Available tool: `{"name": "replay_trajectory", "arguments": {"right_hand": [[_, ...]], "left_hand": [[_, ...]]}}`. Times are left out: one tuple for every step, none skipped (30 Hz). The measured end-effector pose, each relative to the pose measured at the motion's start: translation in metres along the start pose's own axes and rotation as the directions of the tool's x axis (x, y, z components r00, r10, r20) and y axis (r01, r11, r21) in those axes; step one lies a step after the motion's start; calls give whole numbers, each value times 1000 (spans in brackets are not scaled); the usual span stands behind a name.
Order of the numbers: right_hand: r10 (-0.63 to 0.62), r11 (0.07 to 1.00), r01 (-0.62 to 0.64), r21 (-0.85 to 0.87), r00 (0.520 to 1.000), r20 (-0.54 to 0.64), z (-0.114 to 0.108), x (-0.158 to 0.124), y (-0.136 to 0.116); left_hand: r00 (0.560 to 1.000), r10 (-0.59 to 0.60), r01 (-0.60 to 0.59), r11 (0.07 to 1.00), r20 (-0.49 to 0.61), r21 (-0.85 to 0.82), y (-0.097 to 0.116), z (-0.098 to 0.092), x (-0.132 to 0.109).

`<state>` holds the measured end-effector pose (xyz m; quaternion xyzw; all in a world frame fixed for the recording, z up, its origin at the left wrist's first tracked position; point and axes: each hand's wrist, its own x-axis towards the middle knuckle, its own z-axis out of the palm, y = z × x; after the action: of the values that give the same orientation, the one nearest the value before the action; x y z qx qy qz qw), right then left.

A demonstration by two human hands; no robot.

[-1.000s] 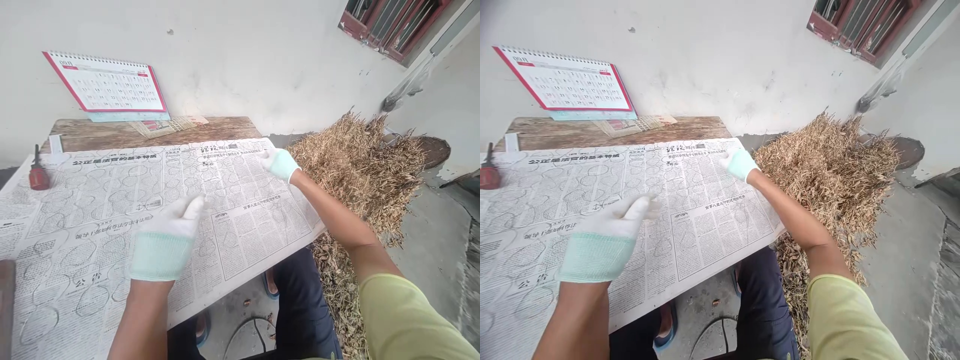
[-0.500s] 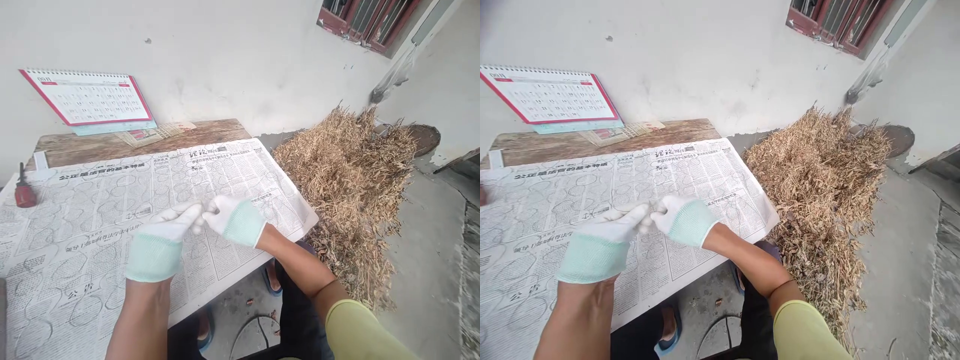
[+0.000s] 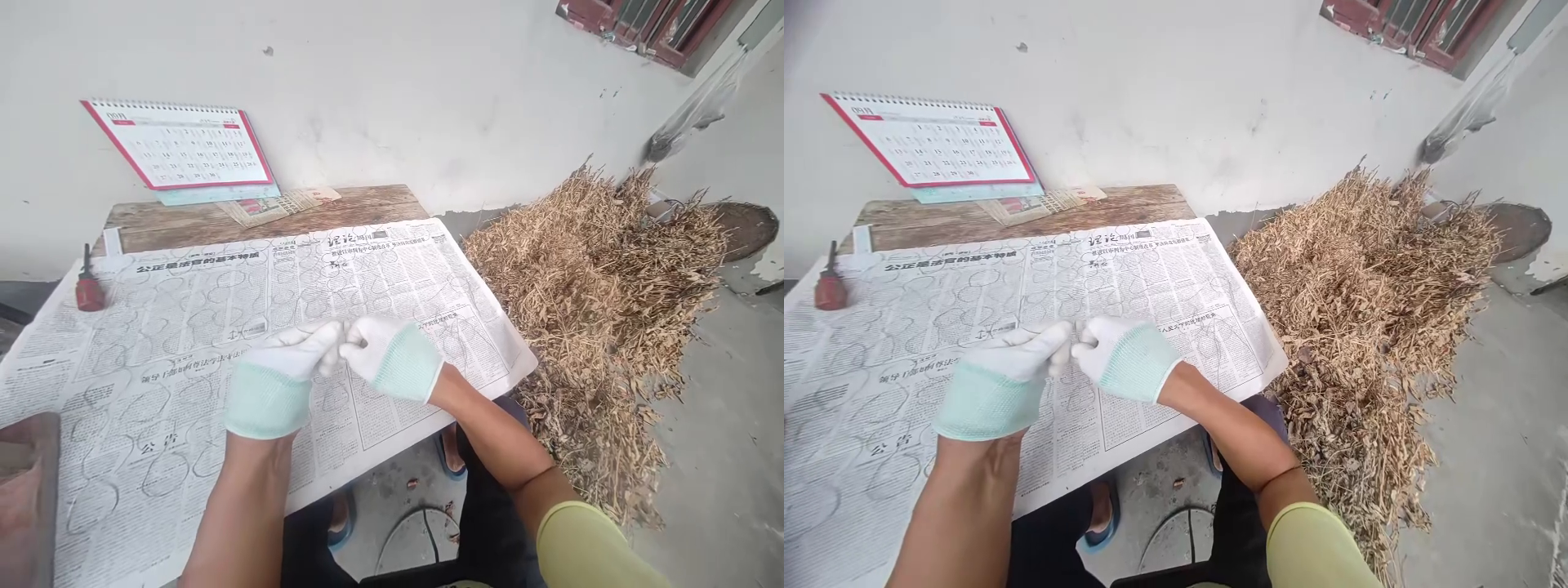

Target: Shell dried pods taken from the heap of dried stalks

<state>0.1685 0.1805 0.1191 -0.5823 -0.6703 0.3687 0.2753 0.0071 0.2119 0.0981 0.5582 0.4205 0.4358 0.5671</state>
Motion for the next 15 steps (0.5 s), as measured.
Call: {"name": "replay_trajectory", "arguments": {"right_hand": [[7, 1000, -7, -1, 1000, -4, 0, 0, 1], [12, 1000, -12, -6, 1000, -10, 1, 0, 2], [13, 1000, -13, -13, 1000, -20, 1, 0, 3], [12, 1000, -12, -19, 1000, -27, 2, 1, 5], [8, 1000, -9, -24, 1000, -30, 3, 1, 6], [2, 1000, -3, -31, 1000, -29, 4, 2, 8], [-5, 999, 4, -42, 1000, -25, 5, 2, 10], [-11, 998, 9, -54, 1000, -21, 6, 3, 11], [-16, 998, 14, -68, 1000, -16, 7, 3, 12], [-20, 997, 19, -79, 1000, -10, 7, 2, 13], [-23, 996, 22, -88, 1000, -3, 8, 2, 13], [-24, 995, 24, -93, 1000, 3, 8, 2, 12], [-28, 995, 29, -96, 1000, 8, 8, 1, 12], [-35, 995, 36, -96, 999, 13, 9, 1, 12], [-43, 994, 45, -95, 999, 18, 10, 0, 12]], "left_hand": [[1000, 2, -2, 1000, -3, -5, 0, 1, 0], [1000, -5, 5, 1000, -7, -13, 1, 3, -1], [1000, -16, 16, 1000, -11, -20, 2, 5, -1], [1000, -26, 25, 999, -17, -24, 4, 7, -1], [999, -41, 40, 999, -24, -27, 4, 9, -1], [998, -48, 46, 998, -46, -36, 5, 11, -1], [997, -53, 50, 998, -59, -41, 5, 12, -1], [997, -55, 52, 998, -61, -47, 4, 13, -1], [997, -49, 45, 997, -63, -55, 3, 14, 0], [997, -45, 41, 997, -61, -58, 1, 14, 0], [997, -42, 38, 998, -63, -56, -1, 13, 0], [997, -41, 37, 998, -71, -52, -3, 13, 0], [996, -43, 39, 998, -80, -47, -5, 12, 0], [995, -46, 42, 998, -91, -45, -7, 12, -1], [994, -47, 42, 998, -102, -47, -8, 12, -1]]}}
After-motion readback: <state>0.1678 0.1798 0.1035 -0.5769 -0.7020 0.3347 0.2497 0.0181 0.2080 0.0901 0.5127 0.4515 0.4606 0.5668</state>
